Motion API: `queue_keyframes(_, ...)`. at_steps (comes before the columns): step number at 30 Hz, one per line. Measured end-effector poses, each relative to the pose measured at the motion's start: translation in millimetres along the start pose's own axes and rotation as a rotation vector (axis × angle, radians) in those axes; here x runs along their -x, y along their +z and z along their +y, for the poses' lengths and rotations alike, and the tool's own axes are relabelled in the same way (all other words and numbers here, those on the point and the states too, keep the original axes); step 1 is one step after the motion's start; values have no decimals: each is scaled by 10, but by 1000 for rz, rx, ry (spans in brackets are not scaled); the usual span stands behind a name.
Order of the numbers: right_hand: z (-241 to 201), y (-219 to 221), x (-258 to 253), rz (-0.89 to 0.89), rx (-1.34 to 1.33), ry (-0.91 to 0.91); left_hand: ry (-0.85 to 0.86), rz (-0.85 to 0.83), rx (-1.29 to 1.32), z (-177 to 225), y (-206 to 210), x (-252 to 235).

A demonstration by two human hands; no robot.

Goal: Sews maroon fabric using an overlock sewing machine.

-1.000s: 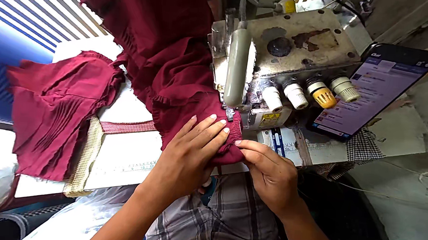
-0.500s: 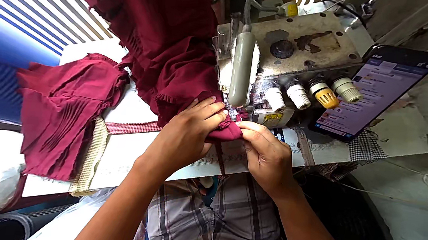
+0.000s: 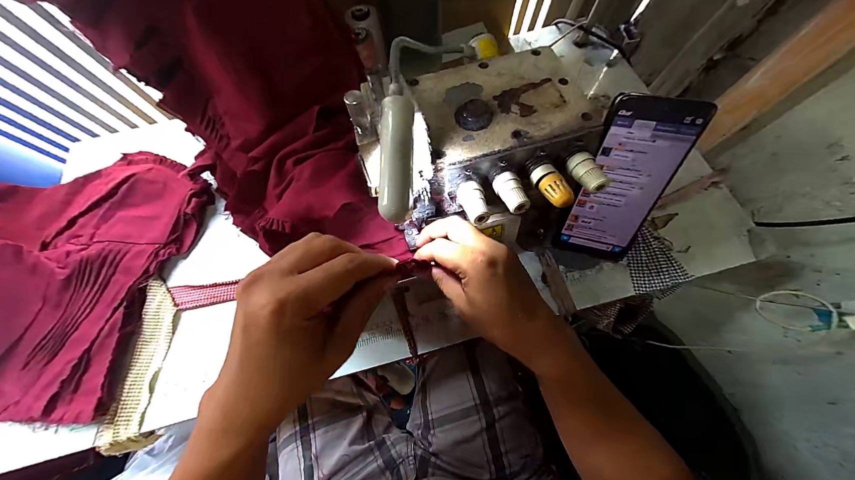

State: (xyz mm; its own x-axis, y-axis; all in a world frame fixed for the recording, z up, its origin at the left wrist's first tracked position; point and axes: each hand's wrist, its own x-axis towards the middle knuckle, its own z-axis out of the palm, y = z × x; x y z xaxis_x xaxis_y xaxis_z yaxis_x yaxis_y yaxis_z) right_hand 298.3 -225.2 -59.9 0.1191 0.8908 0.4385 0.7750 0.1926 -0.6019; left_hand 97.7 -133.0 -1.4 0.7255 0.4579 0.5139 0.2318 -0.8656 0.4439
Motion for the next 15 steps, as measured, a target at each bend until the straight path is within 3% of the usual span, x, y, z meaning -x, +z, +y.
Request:
queue_keyframes(6, -115, -249, -80, 75, -160, -201, 15, 82, 30, 150, 136, 71)
queue_keyframes(11, -110, -193, 71, 138, -121, -198, -27, 62, -31, 102, 399, 147)
queue_keyframes(15, -86, -11, 374, 143, -107, -131, 81, -37, -195, -93, 556, 296)
